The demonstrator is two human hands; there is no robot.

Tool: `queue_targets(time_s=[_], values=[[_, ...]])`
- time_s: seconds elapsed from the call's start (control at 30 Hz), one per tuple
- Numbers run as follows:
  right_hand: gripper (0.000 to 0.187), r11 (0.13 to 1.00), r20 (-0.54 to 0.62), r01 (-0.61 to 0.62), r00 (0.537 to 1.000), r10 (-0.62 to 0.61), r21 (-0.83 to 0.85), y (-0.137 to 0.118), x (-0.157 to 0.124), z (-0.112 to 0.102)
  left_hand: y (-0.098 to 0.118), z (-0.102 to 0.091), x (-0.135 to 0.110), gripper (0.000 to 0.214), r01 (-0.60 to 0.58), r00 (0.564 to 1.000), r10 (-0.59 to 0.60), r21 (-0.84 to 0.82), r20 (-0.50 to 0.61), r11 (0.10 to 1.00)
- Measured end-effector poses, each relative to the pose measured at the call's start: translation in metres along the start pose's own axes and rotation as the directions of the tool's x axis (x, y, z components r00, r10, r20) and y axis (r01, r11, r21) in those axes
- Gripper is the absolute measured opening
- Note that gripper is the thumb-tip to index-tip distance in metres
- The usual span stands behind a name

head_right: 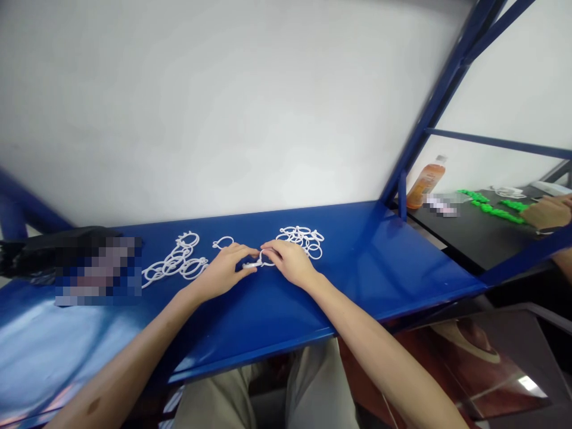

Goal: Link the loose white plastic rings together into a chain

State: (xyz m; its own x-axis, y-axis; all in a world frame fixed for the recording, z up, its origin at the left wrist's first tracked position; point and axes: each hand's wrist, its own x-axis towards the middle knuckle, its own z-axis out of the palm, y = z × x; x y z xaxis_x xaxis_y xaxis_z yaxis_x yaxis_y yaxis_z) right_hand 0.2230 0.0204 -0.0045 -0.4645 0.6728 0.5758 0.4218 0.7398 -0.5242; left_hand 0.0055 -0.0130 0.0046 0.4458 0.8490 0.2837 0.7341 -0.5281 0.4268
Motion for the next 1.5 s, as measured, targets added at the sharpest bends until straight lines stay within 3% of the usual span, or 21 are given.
queue_targets(time_s=[0.2, 0.43, 0.53, 0.67, 0.87, 1.0, 1.17, 1.33, 1.43, 1.5], values=[[0.013, 0.993, -0.036, -0.068, 0.997, 0.065, -0.101, 0.003, -0.001, -0.002, -0.011, -0.005, -0.002, 0.024, 0.054, 0.999, -0.054, 0.177, -0.006, 0.983], [0.01, 0.981, -0.075, -0.168, 0.984, 0.161, -0.095, -0.004, -0.001, -0.001, -0.003, -0.013, -0.007, 0.058, 0.046, 0.996, -0.052, 0.075, 0.078, 0.996], [0.012, 0.984, -0.071, -0.177, 0.982, 0.177, -0.007, -0.009, -0.002, 0.001, 0.007, -0.011, -0.004, 0.049, 0.085, 0.996, -0.086, 0.024, 0.012, 0.996], [0.018, 0.987, -0.072, -0.157, 0.985, 0.159, 0.042, -0.015, -0.003, 0.002, 0.015, -0.005, 0.003, 0.025, 0.135, 0.986, -0.143, -0.093, -0.089, 0.987], [0.023, 0.995, -0.073, -0.09, 0.993, 0.094, 0.049, -0.016, -0.004, 0.005, 0.015, -0.005, 0.006, 0.024, 0.206, 0.932, -0.315, -0.459, -0.176, 0.864], [0.017, 0.999, -0.092, -0.02, 0.996, 0.024, 0.049, -0.014, -0.005, 0.01, 0.016, -0.002, 0.005, 0.024, 0.203, 0.911, -0.363, -0.554, -0.195, 0.808], [0.019, 0.991, -0.018, 0.105, 0.994, -0.107, -0.083, -0.012, -0.008, 0.012, 0.015, 0.003, 0.001, 0.016, 0.19, 0.904, -0.333, -0.445, -0.269, 0.875], [0.02, 0.965, 0.028, 0.148, 0.989, -0.145, -0.217, -0.011, -0.003, 0.005, 0.013, 0.004, 0.004, 0.018, 0.179, 0.934, -0.259, -0.306, -0.245, 0.935], [0.021, 0.947, -0.045, 0.06, 0.996, -0.078, -0.316, 0.001, 0.002, -0.011, 0.01, -0.001, 0.003, 0.026, 0.105, 0.973, -0.128, -0.126, -0.191, 0.986], [0.021, 0.92, -0.145, -0.094, 0.989, 0.041, -0.38, 0.017, 0.003, -0.029, 0.005, -0.006, 0.0, 0.03, 0.051, 0.99, -0.047, 0.026, -0.132, 0.998]])
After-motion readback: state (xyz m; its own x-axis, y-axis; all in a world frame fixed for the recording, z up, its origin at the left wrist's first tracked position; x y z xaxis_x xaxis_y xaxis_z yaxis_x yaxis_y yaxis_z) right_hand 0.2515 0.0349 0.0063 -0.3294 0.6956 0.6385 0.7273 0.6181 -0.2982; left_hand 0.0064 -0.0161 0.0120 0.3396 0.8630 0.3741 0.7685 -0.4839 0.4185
